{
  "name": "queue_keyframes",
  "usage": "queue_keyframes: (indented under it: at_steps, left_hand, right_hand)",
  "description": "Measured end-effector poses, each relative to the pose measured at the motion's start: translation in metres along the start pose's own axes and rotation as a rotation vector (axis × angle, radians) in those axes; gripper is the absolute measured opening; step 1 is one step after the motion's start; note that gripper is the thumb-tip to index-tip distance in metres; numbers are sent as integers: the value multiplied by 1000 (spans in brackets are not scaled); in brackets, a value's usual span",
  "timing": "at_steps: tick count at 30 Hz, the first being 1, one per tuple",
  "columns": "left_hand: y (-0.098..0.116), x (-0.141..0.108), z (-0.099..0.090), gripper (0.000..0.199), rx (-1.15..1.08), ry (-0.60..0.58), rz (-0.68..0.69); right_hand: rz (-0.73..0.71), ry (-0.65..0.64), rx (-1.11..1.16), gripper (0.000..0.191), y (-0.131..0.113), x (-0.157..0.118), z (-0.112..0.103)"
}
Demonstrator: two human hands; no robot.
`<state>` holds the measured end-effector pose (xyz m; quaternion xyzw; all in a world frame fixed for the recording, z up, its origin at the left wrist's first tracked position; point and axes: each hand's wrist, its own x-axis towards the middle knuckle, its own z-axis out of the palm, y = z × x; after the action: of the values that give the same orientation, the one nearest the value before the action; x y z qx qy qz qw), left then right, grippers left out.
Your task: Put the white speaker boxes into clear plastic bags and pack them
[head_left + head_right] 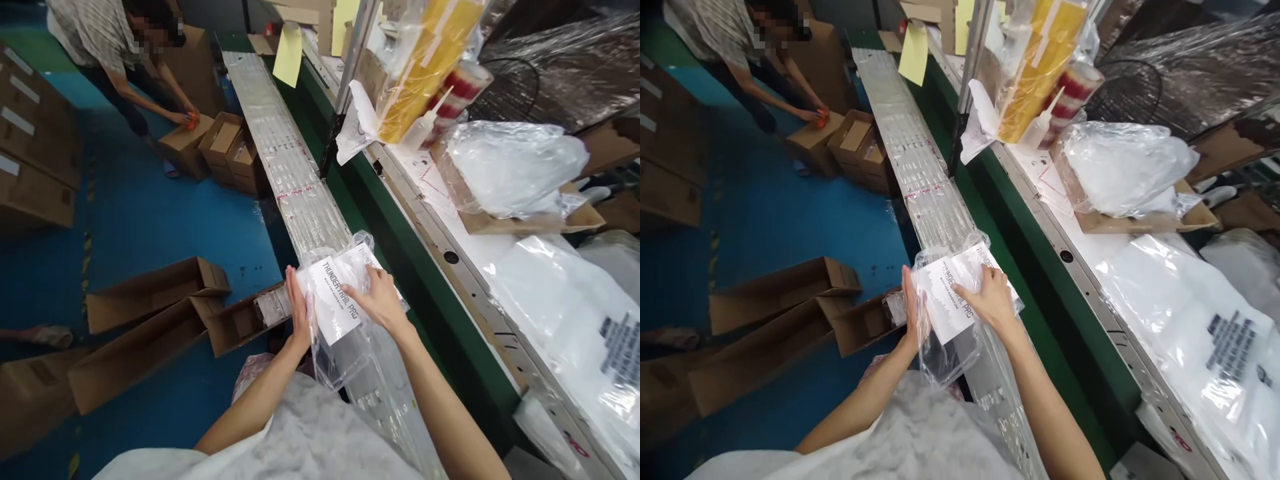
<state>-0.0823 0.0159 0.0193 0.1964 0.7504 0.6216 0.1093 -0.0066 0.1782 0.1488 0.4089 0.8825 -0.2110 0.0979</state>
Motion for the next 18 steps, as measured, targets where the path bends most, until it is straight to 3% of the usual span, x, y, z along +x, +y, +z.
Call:
queue_keyframes:
  at_steps: [2, 4, 7, 9, 12, 15, 18]
  left_hand:
    - [11, 5, 4, 63, 177, -4, 149]
    - [21, 12, 9, 58, 303, 5, 202]
    - [29, 17, 18, 50, 337, 89, 166]
    - [31, 16, 21, 41, 311, 141, 185]
    - [31, 11, 19, 19, 267, 204, 262]
    - [27, -2, 11, 16, 330, 280, 263]
    - [25, -20, 5, 13, 469, 212, 257]
  right_hand:
    - [-39, -19, -83, 110, -17, -6, 15]
    - [-72, 73, -189, 105, -26, -13, 30]
    - [-153, 251, -283, 72, -25, -14, 49]
    - [-217, 291, -293, 51, -19, -6, 54]
    - [-279, 236, -301, 38, -8, 11, 50]
    - [-341, 139, -331, 35, 0, 25, 40]
    - [-377, 92, -341, 33, 1, 29, 32]
